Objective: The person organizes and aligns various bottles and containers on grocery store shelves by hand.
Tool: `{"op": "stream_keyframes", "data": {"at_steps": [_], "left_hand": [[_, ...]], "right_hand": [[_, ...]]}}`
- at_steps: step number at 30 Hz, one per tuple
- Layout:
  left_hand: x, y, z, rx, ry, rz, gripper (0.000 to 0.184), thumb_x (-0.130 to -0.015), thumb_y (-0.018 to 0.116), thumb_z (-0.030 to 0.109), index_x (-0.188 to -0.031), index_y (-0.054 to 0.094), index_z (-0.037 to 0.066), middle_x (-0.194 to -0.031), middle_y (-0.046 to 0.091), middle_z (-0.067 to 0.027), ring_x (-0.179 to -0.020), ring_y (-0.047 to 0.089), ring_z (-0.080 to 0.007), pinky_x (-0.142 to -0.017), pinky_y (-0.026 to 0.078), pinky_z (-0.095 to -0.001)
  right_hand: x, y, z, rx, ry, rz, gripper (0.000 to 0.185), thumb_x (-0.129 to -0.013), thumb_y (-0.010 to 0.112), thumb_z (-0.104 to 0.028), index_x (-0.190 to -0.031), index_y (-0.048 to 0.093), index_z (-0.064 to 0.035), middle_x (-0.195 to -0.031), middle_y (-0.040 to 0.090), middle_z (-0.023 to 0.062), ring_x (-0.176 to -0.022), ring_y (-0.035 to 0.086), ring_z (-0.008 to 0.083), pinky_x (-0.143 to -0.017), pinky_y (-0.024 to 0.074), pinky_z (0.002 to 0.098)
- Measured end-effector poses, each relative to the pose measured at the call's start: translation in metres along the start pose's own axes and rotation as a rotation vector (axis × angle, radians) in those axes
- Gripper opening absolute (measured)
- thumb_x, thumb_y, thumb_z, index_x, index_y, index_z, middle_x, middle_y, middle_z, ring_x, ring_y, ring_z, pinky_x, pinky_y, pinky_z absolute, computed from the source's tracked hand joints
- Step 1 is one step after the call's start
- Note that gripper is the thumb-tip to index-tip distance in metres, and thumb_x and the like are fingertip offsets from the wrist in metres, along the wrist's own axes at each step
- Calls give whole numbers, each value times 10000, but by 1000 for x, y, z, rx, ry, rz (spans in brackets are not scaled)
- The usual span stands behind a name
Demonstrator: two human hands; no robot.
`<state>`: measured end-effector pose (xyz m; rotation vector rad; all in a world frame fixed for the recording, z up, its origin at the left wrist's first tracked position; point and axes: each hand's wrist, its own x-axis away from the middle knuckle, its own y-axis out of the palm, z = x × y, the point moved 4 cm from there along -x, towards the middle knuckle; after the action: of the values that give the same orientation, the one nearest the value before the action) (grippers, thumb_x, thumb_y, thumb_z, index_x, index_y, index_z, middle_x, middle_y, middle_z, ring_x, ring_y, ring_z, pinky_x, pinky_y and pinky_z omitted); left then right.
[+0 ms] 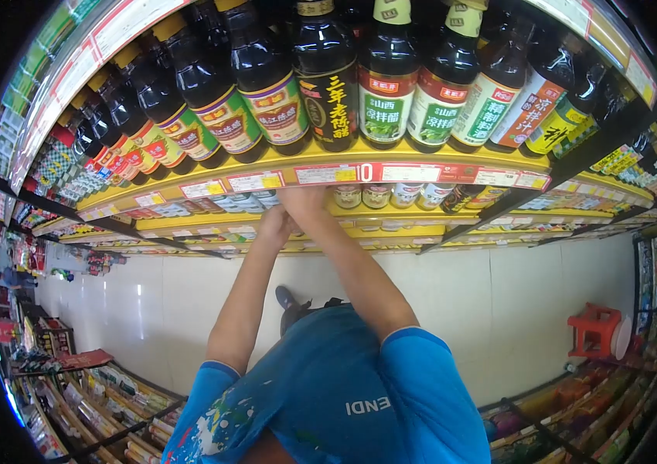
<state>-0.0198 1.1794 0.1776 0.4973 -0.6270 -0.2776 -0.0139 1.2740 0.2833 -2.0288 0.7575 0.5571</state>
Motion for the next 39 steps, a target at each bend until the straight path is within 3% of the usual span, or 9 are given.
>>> {"op": "stream_keyframes", "data": {"at_steps": [9,19,23,25,29,31,35,37,39], "left_hand": [[-7,-4,-13,-35,-8,120,175,-783,470,48,-951,484,-1,-880,521,-81,-757,507,-168,-694,449,-278],[-9,21,-29,-75,-16,111,277,-779,477,43,-1053,442,26,-979,491,-82,-868,500,-201,-786,435,-312],[-13,20,-36,-91,-45,127,279,-775,472,37,-1051,438,26,-945,494,-84,-847,499,-209,-754,443,-315],[-10,21,-40,-15,-40,202,152,-742,495,17,-892,468,24,-738,471,-47,-583,465,-142,-523,433,-255],[-3,24,-42,-45,-26,232,166,-738,496,11,-901,465,20,-757,475,-57,-595,469,-145,-544,444,-261],[-8,22,-44,-98,-51,155,201,-763,471,14,-960,452,-17,-870,493,-121,-732,514,-220,-636,463,-312],[-8,24,-46,-85,-28,179,180,-757,476,10,-932,457,-27,-843,495,-122,-732,514,-215,-639,463,-310],[-6,27,-45,-62,-24,186,146,-732,503,-10,-865,453,18,-768,480,-59,-592,470,-138,-525,437,-253],[-10,22,-49,-95,-13,162,162,-751,484,10,-910,458,-7,-822,495,-86,-680,498,-169,-606,450,-274]], "right_hand": [[41,-65,61,-116,354,27,181,-710,611,-186,-799,594,-29,-612,582,117,-542,564,299,-515,448,355],[1,-86,63,70,-2,57,203,-666,638,-178,-823,587,-59,-808,595,118,-778,565,294,-649,447,369],[-7,-81,63,162,3,72,230,-665,627,-229,-823,590,-67,-801,589,110,-772,558,289,-652,436,399],[-14,-86,54,94,121,-148,238,-685,609,-237,-852,583,-69,-835,594,119,-797,561,304,-686,439,396],[-12,-75,60,64,181,-154,240,-680,616,-246,-837,588,-67,-823,596,114,-789,566,288,-679,439,389],[-11,-64,62,-7,44,-119,241,-676,619,-260,-821,594,-69,-798,598,109,-770,568,284,-673,440,387],[-10,-54,57,69,43,-185,238,-676,618,-268,-812,599,-73,-778,599,105,-752,568,283,-668,440,389],[-9,-47,57,7,77,-165,234,-680,610,-265,-818,601,-76,-772,600,108,-741,567,291,-665,440,400],[-8,-44,53,-35,48,-106,229,-685,602,-261,-817,601,-74,-771,600,109,-742,567,293,-663,440,402]]}}
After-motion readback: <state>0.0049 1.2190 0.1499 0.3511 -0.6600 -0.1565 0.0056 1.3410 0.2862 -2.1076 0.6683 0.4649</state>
